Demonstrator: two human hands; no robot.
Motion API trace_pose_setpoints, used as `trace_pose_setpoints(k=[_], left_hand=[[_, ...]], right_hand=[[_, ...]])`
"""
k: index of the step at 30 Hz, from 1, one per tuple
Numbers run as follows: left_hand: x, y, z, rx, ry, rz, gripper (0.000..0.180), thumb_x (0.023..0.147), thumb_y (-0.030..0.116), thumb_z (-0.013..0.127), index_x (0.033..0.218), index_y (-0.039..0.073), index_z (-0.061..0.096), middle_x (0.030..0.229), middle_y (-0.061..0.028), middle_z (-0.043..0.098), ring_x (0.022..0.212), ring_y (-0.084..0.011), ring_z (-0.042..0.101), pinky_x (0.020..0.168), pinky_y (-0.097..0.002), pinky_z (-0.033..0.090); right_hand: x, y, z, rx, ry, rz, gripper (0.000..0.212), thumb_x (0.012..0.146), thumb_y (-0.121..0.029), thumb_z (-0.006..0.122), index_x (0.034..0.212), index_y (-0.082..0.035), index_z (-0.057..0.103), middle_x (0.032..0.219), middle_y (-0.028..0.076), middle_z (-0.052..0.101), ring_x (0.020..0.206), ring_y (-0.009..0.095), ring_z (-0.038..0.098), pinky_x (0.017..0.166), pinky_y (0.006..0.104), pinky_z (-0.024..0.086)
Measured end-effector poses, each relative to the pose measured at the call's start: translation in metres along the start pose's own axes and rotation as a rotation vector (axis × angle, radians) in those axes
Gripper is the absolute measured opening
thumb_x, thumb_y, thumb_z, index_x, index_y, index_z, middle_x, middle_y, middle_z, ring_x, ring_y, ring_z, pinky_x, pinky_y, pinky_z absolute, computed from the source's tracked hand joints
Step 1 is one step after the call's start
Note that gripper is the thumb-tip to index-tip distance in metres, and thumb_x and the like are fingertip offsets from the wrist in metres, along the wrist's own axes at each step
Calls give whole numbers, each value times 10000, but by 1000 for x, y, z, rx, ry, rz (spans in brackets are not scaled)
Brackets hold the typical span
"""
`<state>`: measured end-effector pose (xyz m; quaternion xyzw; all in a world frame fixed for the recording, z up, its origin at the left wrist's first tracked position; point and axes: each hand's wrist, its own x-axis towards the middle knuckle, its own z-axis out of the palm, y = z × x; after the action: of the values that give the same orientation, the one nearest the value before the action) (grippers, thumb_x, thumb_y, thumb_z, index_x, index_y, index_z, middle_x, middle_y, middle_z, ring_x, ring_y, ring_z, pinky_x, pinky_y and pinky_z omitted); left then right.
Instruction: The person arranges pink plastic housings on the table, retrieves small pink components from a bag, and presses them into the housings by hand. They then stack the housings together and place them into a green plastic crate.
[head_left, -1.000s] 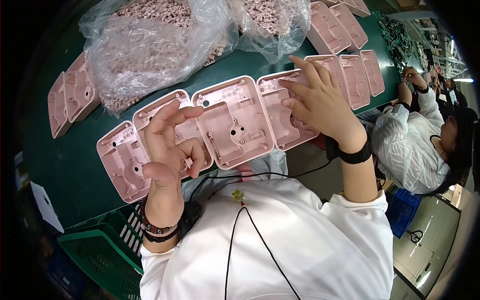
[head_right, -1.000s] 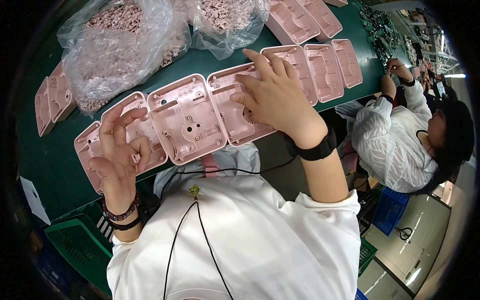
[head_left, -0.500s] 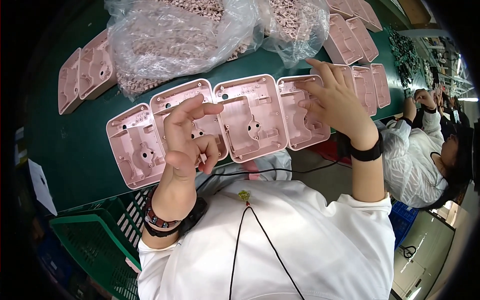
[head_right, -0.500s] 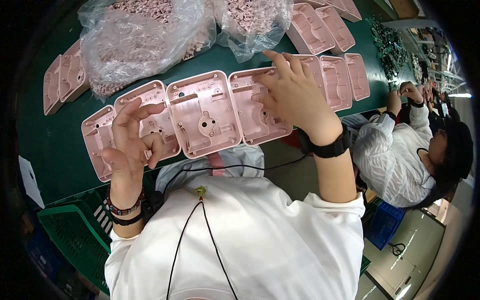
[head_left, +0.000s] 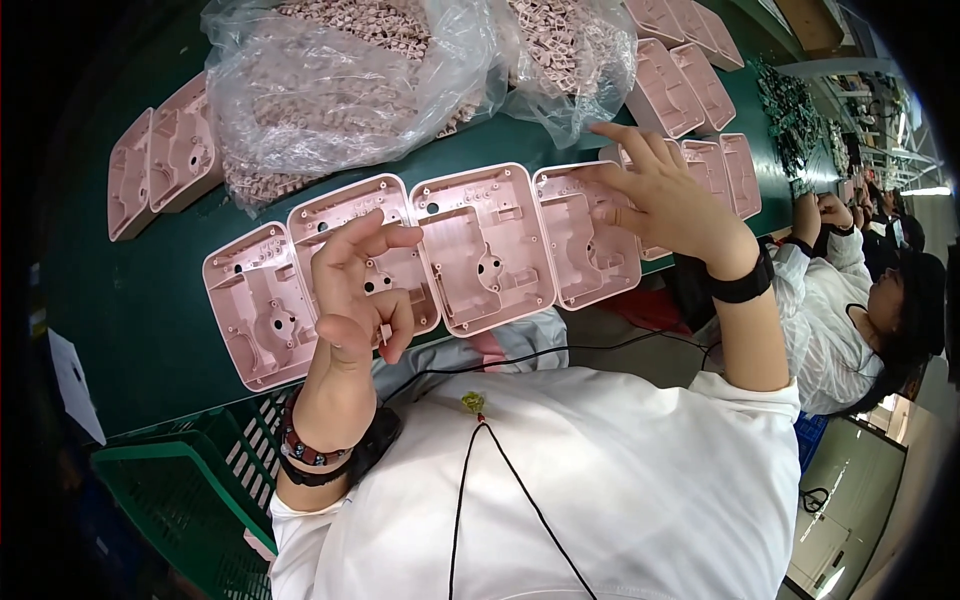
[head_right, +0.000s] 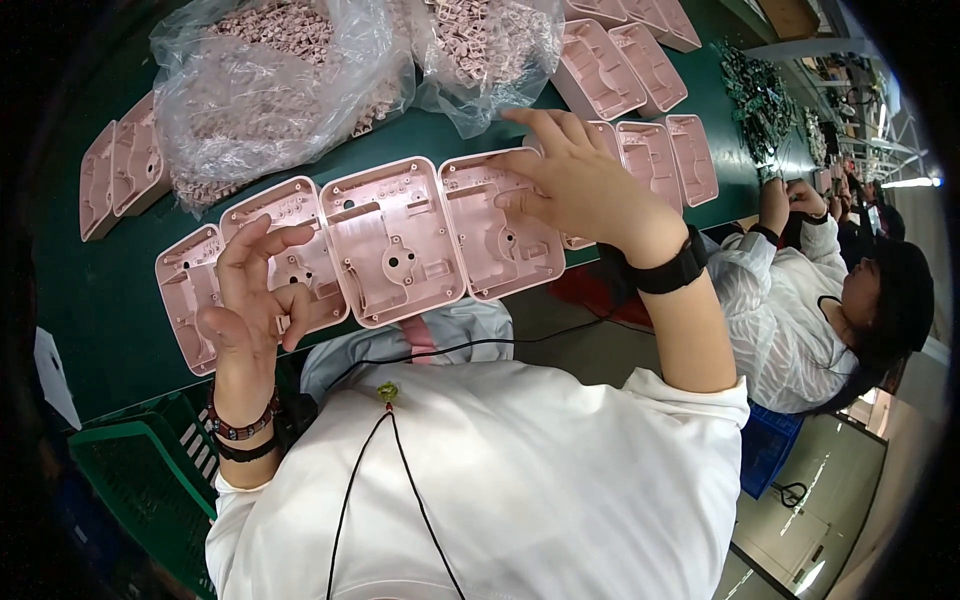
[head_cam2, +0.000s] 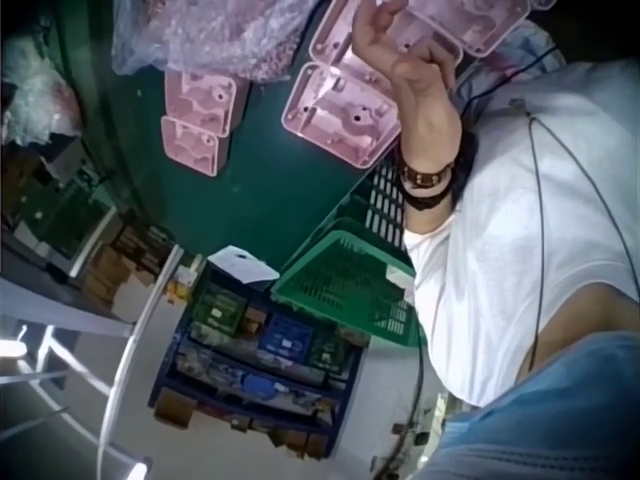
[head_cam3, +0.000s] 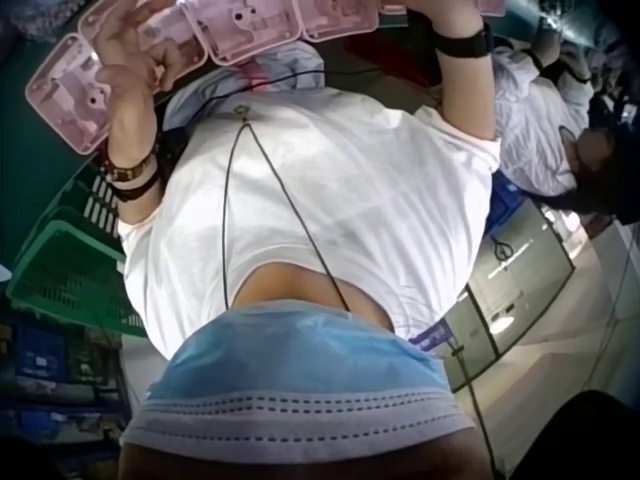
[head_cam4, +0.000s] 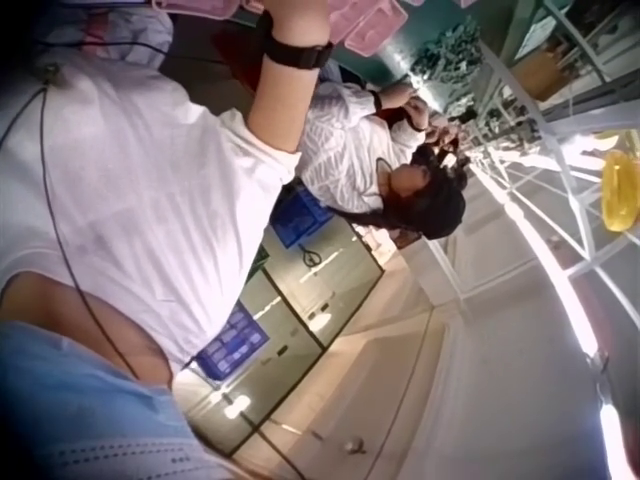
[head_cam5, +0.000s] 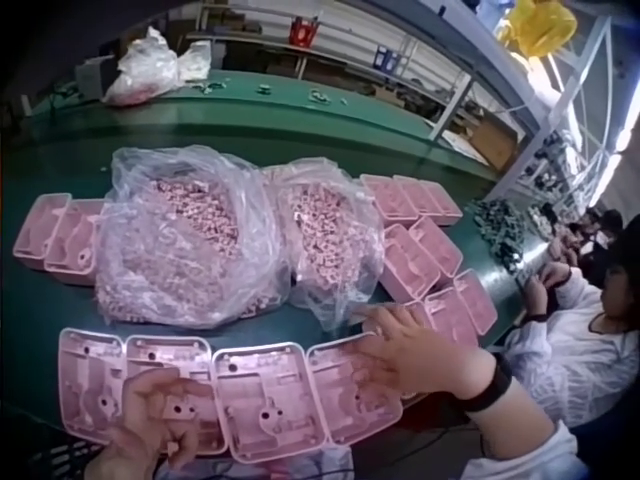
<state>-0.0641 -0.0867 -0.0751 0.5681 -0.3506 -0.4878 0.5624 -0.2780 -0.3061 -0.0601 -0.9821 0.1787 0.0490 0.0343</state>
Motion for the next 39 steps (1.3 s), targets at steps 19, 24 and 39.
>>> trace_pose_setpoints(k=[19,24,39], left_hand=[[17,11,20,-168,-245,41,927,737,748,137,1359,65,54,1245,-167,338,1150,-276,412,849,-305,431],[14,11,21,-126,-205,-24,864,771,717,163,1314,46,192,1186,-153,438,1034,-239,489,815,-327,404],[15,10,-7,167,-392,-5,170,874,187,523,928,28,497,717,-96,573,657,-277,592,575,-351,435]], right_hand=[[34,-126,-12,700,303,-163,254,617,-90,717,829,-88,577,807,31,569,740,218,553,633,333,403],[30,-120,-1,812,401,-266,257,622,-61,731,830,-69,580,807,32,588,717,203,568,605,302,439],[40,-95,-16,1049,120,-278,210,677,21,673,861,-38,592,778,83,589,642,236,565,554,324,452]])
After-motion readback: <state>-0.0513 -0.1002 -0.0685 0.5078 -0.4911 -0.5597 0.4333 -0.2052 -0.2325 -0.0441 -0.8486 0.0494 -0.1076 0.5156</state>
